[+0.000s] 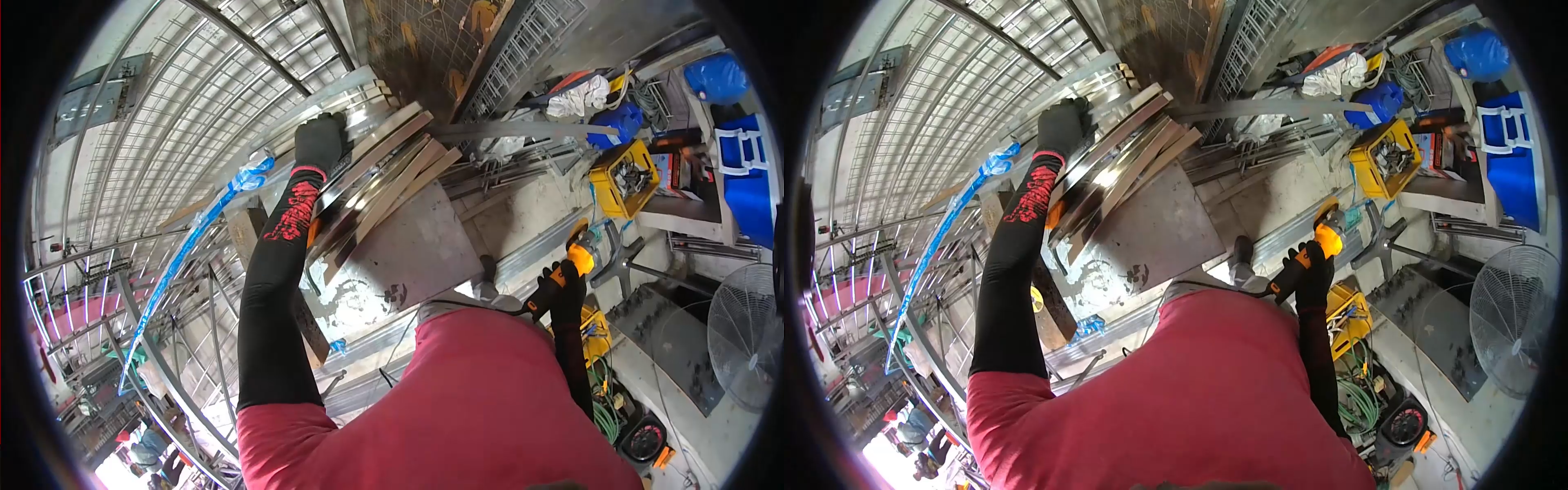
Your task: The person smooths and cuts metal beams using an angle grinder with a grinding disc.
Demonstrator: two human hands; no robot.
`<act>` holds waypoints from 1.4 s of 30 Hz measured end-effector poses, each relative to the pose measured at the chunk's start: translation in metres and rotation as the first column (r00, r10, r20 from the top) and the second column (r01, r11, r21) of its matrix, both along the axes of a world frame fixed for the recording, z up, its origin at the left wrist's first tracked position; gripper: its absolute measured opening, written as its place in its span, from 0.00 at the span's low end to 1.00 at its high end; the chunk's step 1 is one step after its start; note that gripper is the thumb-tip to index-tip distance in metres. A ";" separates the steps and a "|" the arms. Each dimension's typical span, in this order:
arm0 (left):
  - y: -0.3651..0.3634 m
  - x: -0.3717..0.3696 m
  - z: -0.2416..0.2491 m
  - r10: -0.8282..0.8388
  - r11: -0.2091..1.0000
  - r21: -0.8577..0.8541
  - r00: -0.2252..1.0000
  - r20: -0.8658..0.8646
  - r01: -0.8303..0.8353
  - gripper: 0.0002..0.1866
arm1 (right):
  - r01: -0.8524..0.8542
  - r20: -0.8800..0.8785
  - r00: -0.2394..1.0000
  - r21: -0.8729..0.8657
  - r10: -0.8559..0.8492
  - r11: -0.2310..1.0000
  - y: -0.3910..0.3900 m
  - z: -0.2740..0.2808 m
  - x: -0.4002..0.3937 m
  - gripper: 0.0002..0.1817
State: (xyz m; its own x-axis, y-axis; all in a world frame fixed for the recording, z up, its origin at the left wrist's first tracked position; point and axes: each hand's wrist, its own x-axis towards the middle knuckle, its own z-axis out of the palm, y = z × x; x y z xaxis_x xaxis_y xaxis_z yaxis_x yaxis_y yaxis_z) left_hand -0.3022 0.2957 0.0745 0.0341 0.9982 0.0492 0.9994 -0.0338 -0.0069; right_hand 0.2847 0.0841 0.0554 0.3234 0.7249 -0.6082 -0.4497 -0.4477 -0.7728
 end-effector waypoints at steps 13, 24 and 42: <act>-0.115 0.108 0.033 0.090 0.981 0.147 0.973 0.213 -0.123 0.16 | -0.145 -0.010 0.989 0.062 0.146 0.987 0.023 -0.004 0.006 0.24; -0.163 0.176 0.014 0.259 0.928 0.225 0.949 0.177 -0.295 0.19 | -0.351 -0.102 0.923 0.169 0.371 0.921 0.053 -0.034 0.029 0.22; -0.294 0.232 -0.056 -0.300 0.459 -0.664 -0.806 0.510 -0.590 0.15 | -0.564 -0.027 0.811 0.225 0.584 0.794 0.039 -0.031 0.068 0.24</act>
State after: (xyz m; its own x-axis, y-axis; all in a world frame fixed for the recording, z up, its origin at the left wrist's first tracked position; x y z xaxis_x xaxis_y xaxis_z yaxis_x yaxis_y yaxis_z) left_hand -0.0703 0.0017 0.0183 -0.6186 0.4070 -0.6721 -0.7857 -0.3097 0.5356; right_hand 0.3527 0.1235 0.0242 -0.2394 0.8666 -0.4377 -0.2301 -0.4886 -0.8416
